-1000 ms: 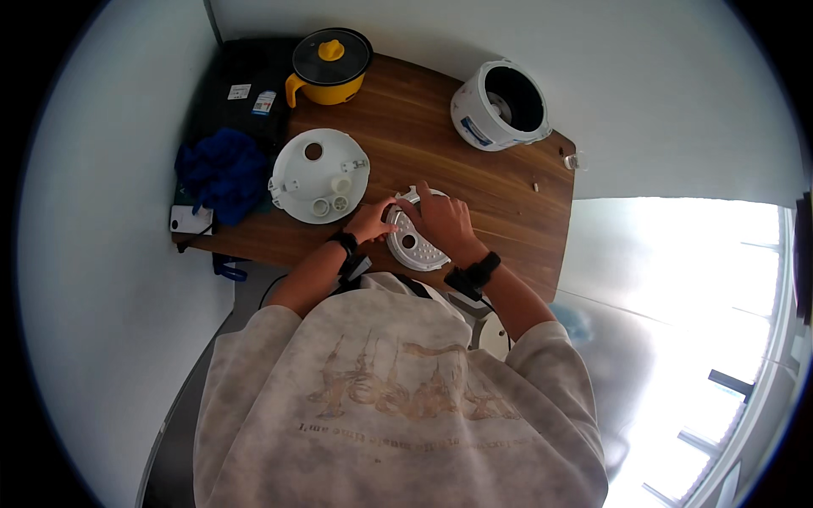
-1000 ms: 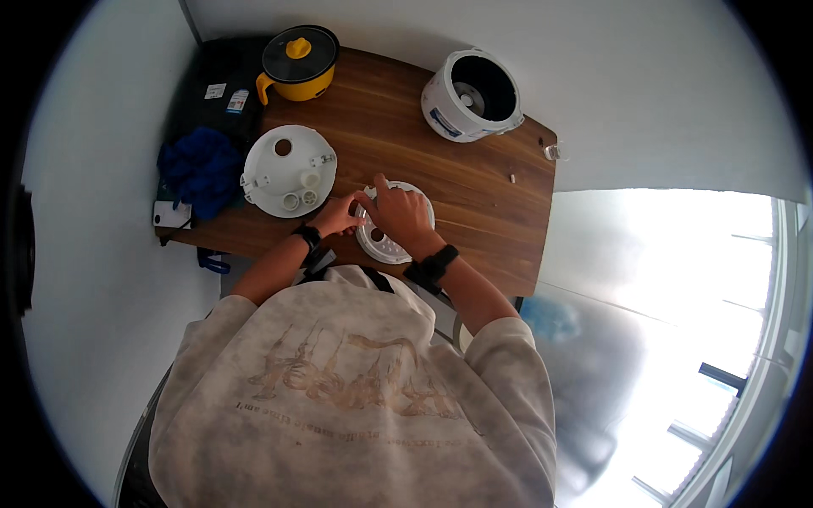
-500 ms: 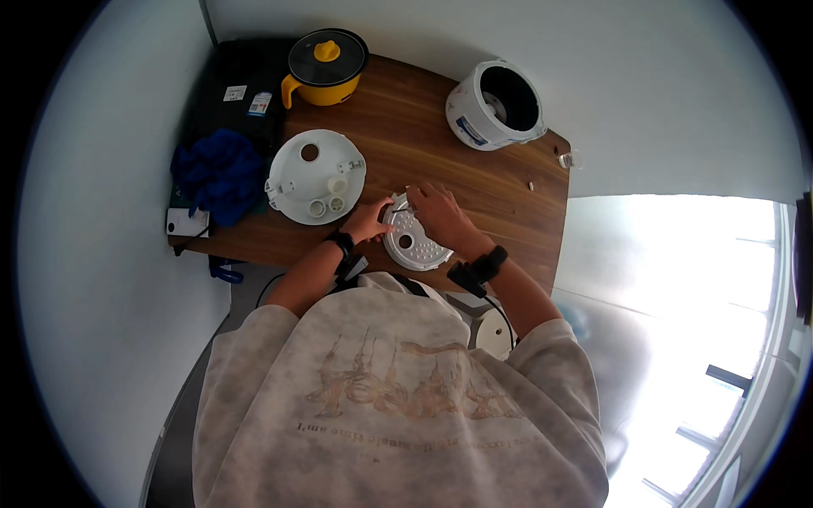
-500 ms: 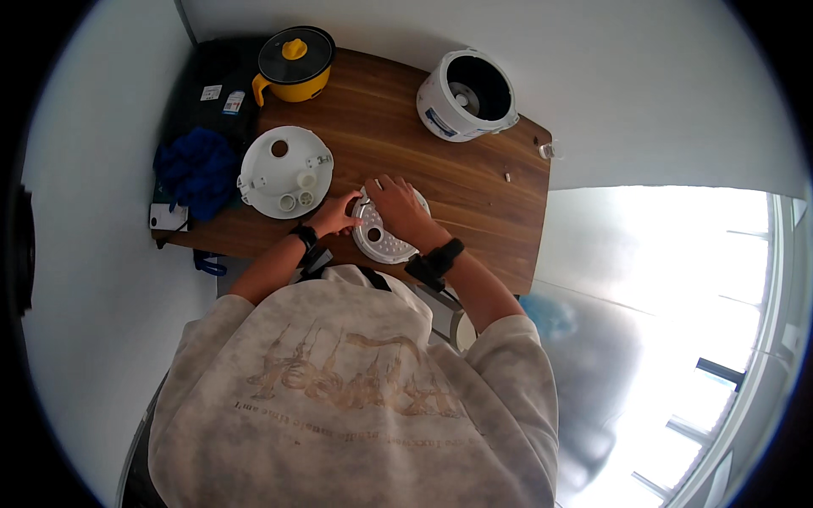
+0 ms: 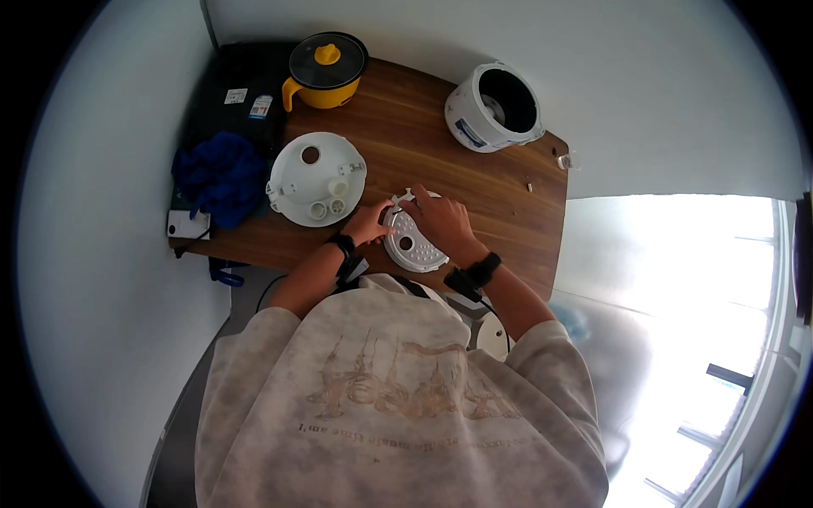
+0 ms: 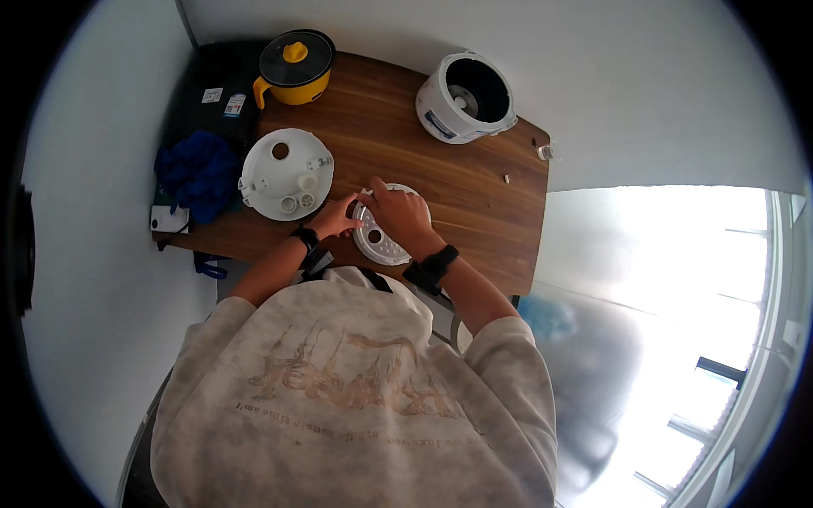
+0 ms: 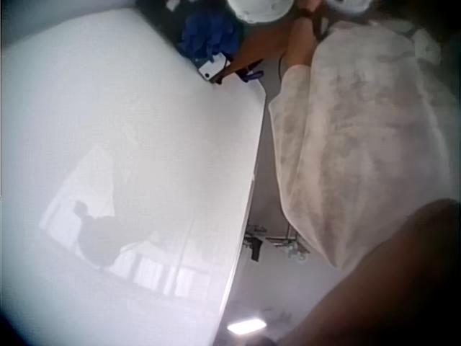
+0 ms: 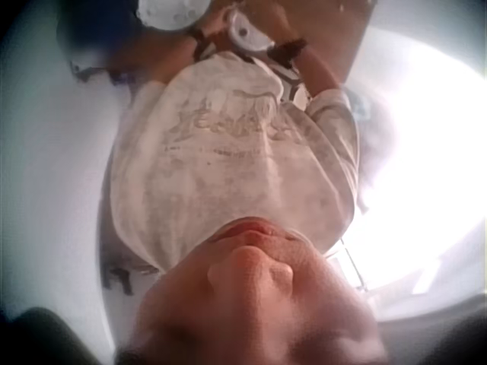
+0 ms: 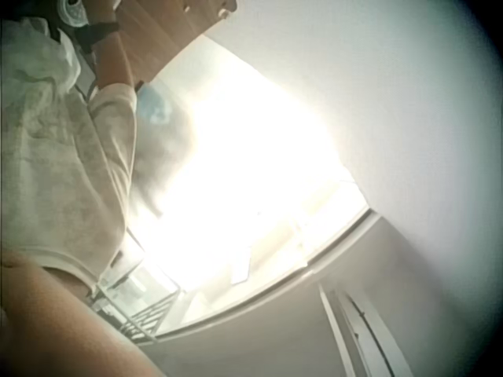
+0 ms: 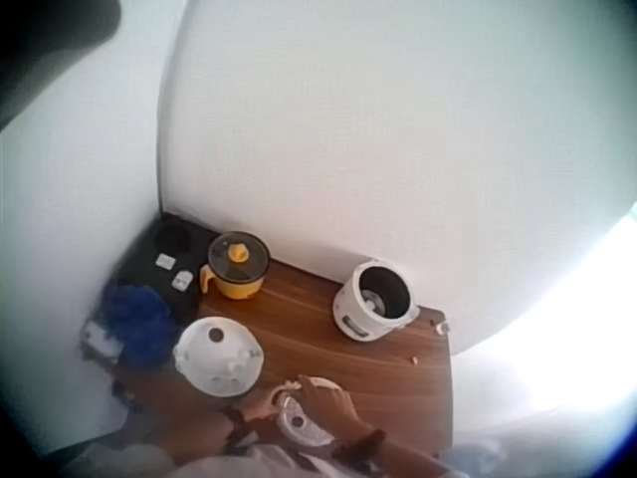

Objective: The person uses a screwdriver to remove screws from a white plastic lid and separates its components on a wooden table. They then place the disassembled parts and a small white plastic piece on the table.

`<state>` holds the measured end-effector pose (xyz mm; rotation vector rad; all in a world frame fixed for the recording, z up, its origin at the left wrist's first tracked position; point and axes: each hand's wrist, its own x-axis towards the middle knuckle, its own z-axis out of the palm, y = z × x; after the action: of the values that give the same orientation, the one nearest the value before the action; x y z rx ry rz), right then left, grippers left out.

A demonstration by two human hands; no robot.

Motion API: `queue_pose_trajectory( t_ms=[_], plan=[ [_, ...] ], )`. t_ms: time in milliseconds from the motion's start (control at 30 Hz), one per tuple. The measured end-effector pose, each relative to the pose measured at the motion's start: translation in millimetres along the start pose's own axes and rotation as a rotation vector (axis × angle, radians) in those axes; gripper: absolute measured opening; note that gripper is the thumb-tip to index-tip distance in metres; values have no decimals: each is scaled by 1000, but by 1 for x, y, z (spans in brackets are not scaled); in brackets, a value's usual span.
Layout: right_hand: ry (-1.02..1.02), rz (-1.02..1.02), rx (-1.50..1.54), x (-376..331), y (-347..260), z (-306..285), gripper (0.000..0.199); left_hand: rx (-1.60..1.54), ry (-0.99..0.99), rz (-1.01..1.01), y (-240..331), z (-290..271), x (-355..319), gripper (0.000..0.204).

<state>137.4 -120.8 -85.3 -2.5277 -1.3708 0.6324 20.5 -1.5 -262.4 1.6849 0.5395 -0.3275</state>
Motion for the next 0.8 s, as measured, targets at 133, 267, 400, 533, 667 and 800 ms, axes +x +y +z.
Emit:
queue_pose_trajectory(
  t_ms=[133,267,400,533,667,800],
  plan=[
    [53,13,8,4,15,14,27,-19,-5,19,-2,2,2,65],
    [87,-161,125,2,33,17,26,-35,-2,1,0,2,0,65],
    [57,-205,88,-6,32,10,28,-30,-19,-4,3,-1,0,66],
    [32,-222,6,-7,31,12,33,-39,-19,16,-2,1,4,66],
    [5,-102,3,-5,17,5,29,-5,-19,41,-8,0,6,66],
    [104,-109,114,1,30,15,27,-1,-29,8,-5,1,5,67]
  ],
)
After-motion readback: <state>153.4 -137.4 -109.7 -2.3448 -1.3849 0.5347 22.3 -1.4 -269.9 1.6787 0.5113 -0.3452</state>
